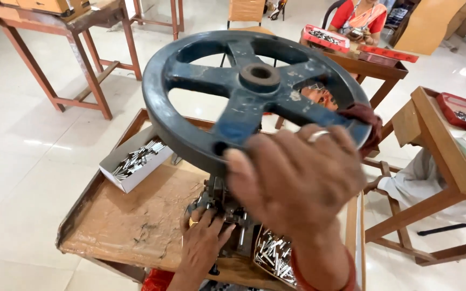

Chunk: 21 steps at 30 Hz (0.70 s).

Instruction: Operating a manual wheel-driven assembly machine to process small metallic components.

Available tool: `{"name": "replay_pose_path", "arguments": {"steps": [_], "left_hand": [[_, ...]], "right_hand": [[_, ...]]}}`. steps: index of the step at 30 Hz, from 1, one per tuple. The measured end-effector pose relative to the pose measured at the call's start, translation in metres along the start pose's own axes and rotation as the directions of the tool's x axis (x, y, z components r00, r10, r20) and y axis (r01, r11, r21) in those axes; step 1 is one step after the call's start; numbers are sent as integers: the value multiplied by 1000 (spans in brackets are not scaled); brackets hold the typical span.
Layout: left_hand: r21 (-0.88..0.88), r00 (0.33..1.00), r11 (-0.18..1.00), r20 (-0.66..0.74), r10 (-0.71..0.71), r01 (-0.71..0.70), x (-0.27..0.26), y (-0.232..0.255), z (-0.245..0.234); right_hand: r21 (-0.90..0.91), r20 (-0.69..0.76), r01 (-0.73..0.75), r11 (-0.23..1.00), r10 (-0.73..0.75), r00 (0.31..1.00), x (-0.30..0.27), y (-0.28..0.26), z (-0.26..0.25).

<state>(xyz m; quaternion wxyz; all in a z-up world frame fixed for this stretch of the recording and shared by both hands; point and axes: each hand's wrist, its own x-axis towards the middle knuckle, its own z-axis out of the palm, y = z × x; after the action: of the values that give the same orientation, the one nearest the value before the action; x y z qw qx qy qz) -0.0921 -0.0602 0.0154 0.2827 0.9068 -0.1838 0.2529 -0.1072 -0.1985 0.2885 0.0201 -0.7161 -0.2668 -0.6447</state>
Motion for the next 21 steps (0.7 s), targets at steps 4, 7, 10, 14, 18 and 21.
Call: {"name": "replay_pose_path", "arguments": {"steps": [4, 7, 10, 14, 18, 21], "left_hand": [[-71, 998, 997, -65, 23, -27, -14, -14, 44], [-227, 984, 965, 144, -100, 132, -8, -6, 70], [-488, 954, 852, 297, -39, 187, -28, 22, 118], [-435, 961, 876, 78, 267, -208, -32, 55, 50], [-235, 999, 971, -23, 35, -39, -32, 18, 38], [-85, 997, 995, -50, -53, 49, -17, 10, 14]], "right_hand": [[480, -58, -292, 827, 362, 930, -32, 53, -5], [662, -36, -238, 711, 348, 937, -37, 78, 5], [691, -69, -150, 707, 272, 960, -39, 98, 12], [567, -53, -147, 811, 214, 975, -27, 74, 2], [549, -78, -211, 809, 301, 950, -23, 59, 0], [566, -102, -215, 796, 326, 940, -26, 58, 3]]}}
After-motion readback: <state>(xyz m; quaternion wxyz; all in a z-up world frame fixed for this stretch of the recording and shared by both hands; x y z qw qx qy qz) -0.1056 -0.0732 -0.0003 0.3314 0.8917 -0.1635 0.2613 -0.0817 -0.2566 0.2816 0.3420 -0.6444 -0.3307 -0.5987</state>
